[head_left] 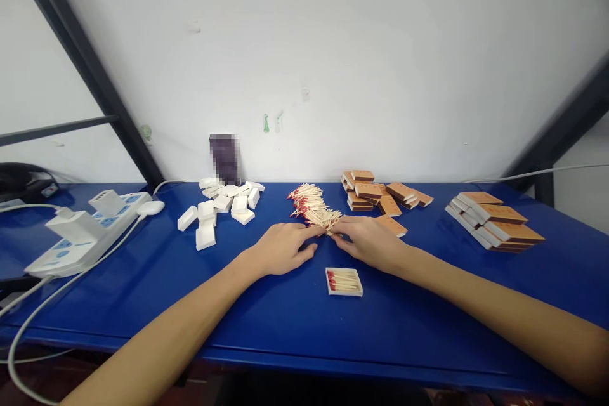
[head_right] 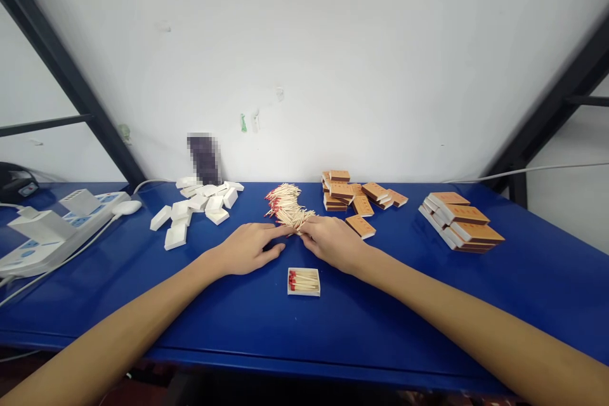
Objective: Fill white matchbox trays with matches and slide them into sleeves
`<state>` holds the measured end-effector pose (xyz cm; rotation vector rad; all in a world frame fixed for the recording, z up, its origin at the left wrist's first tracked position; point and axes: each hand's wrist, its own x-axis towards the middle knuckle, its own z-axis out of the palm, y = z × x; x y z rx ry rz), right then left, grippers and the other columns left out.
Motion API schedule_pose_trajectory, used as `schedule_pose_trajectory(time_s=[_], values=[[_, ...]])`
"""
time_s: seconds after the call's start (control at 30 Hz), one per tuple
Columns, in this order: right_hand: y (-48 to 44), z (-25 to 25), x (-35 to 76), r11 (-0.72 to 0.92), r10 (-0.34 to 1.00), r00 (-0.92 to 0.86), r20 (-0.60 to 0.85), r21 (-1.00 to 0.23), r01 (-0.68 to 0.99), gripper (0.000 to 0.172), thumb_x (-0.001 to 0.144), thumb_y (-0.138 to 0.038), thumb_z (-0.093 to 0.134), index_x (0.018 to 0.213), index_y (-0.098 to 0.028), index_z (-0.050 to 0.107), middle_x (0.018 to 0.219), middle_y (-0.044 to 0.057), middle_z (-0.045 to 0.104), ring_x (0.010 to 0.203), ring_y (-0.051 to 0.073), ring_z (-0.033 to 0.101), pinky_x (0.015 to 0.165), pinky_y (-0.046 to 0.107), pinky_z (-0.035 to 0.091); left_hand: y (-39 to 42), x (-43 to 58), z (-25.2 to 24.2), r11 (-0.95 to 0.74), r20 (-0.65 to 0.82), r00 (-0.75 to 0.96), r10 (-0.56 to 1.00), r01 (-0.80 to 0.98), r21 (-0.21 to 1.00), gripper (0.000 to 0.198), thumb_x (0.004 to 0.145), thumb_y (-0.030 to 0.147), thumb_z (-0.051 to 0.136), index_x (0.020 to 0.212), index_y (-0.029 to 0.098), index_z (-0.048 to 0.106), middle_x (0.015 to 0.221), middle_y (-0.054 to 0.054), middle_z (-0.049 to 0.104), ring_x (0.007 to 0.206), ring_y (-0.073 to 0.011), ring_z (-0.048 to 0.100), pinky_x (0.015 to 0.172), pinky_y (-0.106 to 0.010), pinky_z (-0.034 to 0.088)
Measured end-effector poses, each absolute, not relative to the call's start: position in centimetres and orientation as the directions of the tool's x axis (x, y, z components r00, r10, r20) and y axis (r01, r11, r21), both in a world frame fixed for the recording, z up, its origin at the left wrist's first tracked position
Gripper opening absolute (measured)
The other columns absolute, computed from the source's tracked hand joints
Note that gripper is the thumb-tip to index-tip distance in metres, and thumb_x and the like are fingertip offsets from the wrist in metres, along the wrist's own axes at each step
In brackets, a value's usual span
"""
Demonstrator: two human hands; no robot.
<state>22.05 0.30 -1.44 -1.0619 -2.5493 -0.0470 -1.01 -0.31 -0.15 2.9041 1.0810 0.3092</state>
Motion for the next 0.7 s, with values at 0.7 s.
schedule_pose_trajectory(time_s=[0.7], values=[[-1.3, -1.2, 22.7, 0.752, 0.656, -0.630, 0.416, -0.290, 0.592, 0.015, 0.090, -0.020, 0.060, 0.088, -0.018, 0.075, 0.079, 0.004, 0.070, 0.067, 0.014, 0.061, 0.061, 0.024, 0.043, 0.0, 0.3, -0.5, -0.760, 0.299, 0.699, 0.649, 0.616, 0.208, 0.026, 0.093, 0.037, 0.055, 0.109, 0.020, 0.066, 0.075, 0.001, 0.062, 0.067, -0.0139, 0.057, 0.061, -0.024, 0.038]])
